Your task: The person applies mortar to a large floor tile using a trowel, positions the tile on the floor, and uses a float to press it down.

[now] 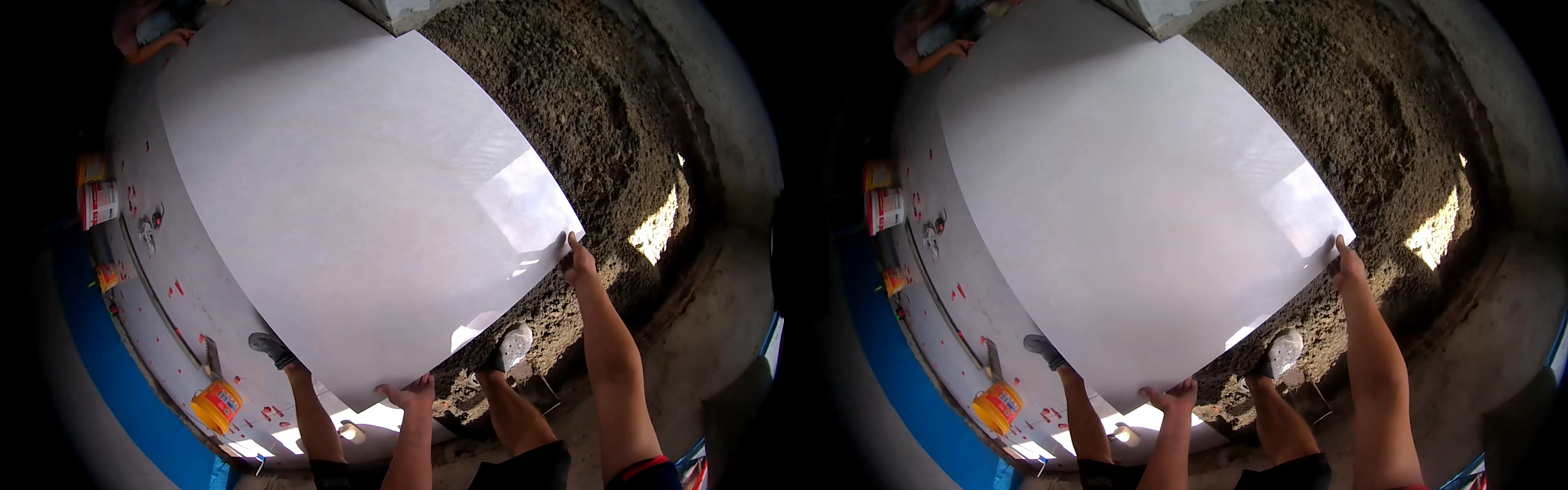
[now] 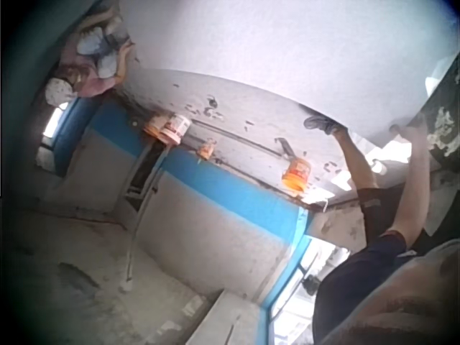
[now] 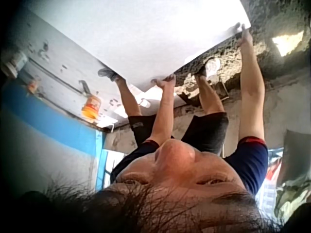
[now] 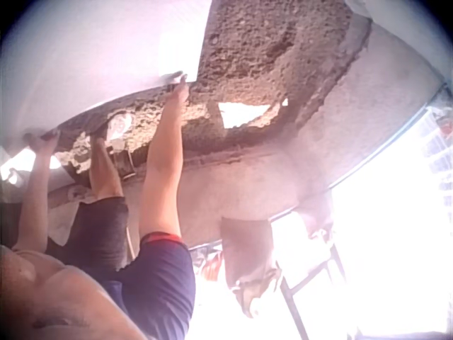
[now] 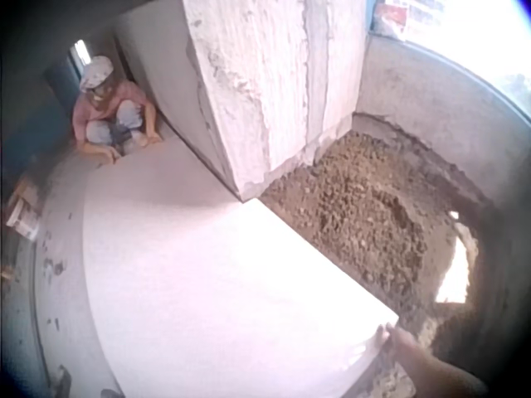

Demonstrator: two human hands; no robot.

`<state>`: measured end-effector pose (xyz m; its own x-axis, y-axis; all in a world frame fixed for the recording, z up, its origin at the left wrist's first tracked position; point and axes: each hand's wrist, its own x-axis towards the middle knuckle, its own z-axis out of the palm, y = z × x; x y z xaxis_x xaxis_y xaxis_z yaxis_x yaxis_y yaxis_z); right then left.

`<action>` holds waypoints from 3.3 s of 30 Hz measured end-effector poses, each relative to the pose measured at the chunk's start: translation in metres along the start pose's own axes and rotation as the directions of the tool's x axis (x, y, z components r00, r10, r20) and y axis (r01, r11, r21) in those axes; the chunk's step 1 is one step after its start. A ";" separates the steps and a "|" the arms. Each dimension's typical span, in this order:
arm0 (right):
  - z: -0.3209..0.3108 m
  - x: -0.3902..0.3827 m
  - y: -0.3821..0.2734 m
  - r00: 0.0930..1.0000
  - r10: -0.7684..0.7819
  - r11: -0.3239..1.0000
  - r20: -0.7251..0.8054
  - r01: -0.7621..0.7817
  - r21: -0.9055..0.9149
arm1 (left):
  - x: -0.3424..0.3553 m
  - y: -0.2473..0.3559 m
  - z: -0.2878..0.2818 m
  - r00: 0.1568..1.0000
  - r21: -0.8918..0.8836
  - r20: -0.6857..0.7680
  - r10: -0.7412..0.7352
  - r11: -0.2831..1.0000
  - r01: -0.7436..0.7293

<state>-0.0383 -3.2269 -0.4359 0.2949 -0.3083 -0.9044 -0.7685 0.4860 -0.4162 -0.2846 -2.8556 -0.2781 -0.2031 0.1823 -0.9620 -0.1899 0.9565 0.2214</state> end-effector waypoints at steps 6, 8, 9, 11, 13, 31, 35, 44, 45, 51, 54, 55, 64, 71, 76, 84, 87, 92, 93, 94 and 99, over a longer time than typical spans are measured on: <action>0.019 -0.097 0.120 0.985 0.148 0.988 0.088 -0.145 -0.043 | 0.023 -0.003 -0.011 0.999 -0.037 0.030 -0.017 0.999 0.018; 0.041 -0.171 0.204 0.899 0.399 0.907 0.181 -0.358 -0.221 | 0.041 0.000 -0.037 0.982 -0.001 0.186 -0.028 1.000 0.028; 0.049 -0.199 0.244 0.855 0.476 0.869 0.206 -0.420 -0.263 | 0.034 -0.004 -0.029 0.973 -0.037 0.231 -0.005 0.999 0.013; 0.082 -0.251 0.277 0.868 0.444 0.878 0.223 -0.372 -0.301 | 0.017 -0.012 -0.005 0.948 -0.139 0.310 0.079 0.990 -0.037; 0.112 -0.280 0.269 0.968 0.245 0.874 0.056 -0.195 -0.444 | 0.024 -0.007 -0.011 0.945 -0.167 0.314 0.091 0.985 -0.039; 0.092 -0.228 0.306 0.938 0.332 0.925 0.097 -0.344 0.162 | 0.045 0.014 -0.034 0.952 0.200 0.025 -0.306 0.934 0.296; 0.083 -0.234 0.301 0.926 0.327 0.932 0.191 -0.349 0.098 | 0.030 0.029 -0.025 0.877 0.236 0.062 -0.476 0.861 0.451; 0.110 -0.281 0.292 0.967 0.173 0.985 0.186 -0.167 -0.049 | -0.012 0.240 0.128 0.102 0.734 -0.241 -0.965 -0.250 -0.631; 0.111 -0.281 0.294 0.958 0.208 0.977 0.197 -0.195 -0.085 | -0.014 0.297 0.167 0.148 0.576 -0.239 -0.960 -0.263 -0.774; 0.101 -0.287 0.311 0.940 0.295 0.950 0.171 -0.270 -0.156 | 0.108 0.514 0.278 0.550 -0.175 0.653 -0.521 -0.810 -0.560; 0.108 -0.274 0.315 0.939 0.302 0.946 0.163 -0.274 -0.173 | 0.182 0.533 0.311 0.124 -0.142 0.936 -0.329 -0.676 -0.723; 0.109 -0.267 0.314 0.941 0.291 0.949 0.174 -0.260 -0.179 | 0.192 0.531 0.325 0.038 -0.139 0.965 -0.259 -0.630 -0.764; 0.113 -0.227 0.314 0.949 0.249 0.963 0.191 -0.222 -0.152 | 0.277 0.459 0.351 -0.037 0.071 0.986 0.164 -0.606 -0.793; 0.102 -0.223 0.319 0.952 0.236 0.967 0.195 -0.210 -0.147 | 0.281 0.440 0.341 -0.068 0.081 0.970 0.232 -0.577 -0.813; 0.096 -0.214 0.325 0.954 0.225 0.970 0.200 -0.199 -0.138 | 0.266 0.431 0.342 0.154 0.291 0.934 0.324 -0.437 -0.851; 0.095 -0.207 0.323 0.949 0.234 0.968 0.213 -0.207 -0.141 | 0.279 0.441 0.341 0.121 0.275 0.893 0.433 -0.315 -0.908; 0.092 -0.205 0.326 0.948 0.238 0.967 0.210 -0.211 -0.145 | 0.272 0.469 0.341 0.062 0.191 0.932 0.357 -0.340 -0.921; 0.089 -0.205 0.326 0.948 0.240 0.966 0.211 -0.211 -0.150 | 0.268 0.502 0.359 0.016 0.089 0.978 0.209 -0.345 -0.935; 0.091 -0.206 0.325 0.947 0.234 0.968 0.218 -0.204 -0.149 | 0.271 0.503 0.364 -0.042 0.033 0.980 0.196 -0.363 -0.931; 0.094 -0.203 0.325 0.949 0.226 0.969 0.222 -0.196 -0.152 | 0.275 0.499 0.360 -0.044 0.046 0.967 0.250 -0.345 -0.937; 0.128 -0.187 0.329 0.939 0.221 0.971 0.262 -0.188 -0.147 | 0.275 0.468 0.330 -0.049 0.088 0.892 0.449 -0.279 -0.956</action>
<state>-0.2742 -2.9047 -0.4158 0.2560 0.0323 -0.9661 -0.8850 0.4100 -0.2208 -0.1127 -2.2830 -0.4918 0.7818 0.6235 0.0038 0.3315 -0.4208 0.8444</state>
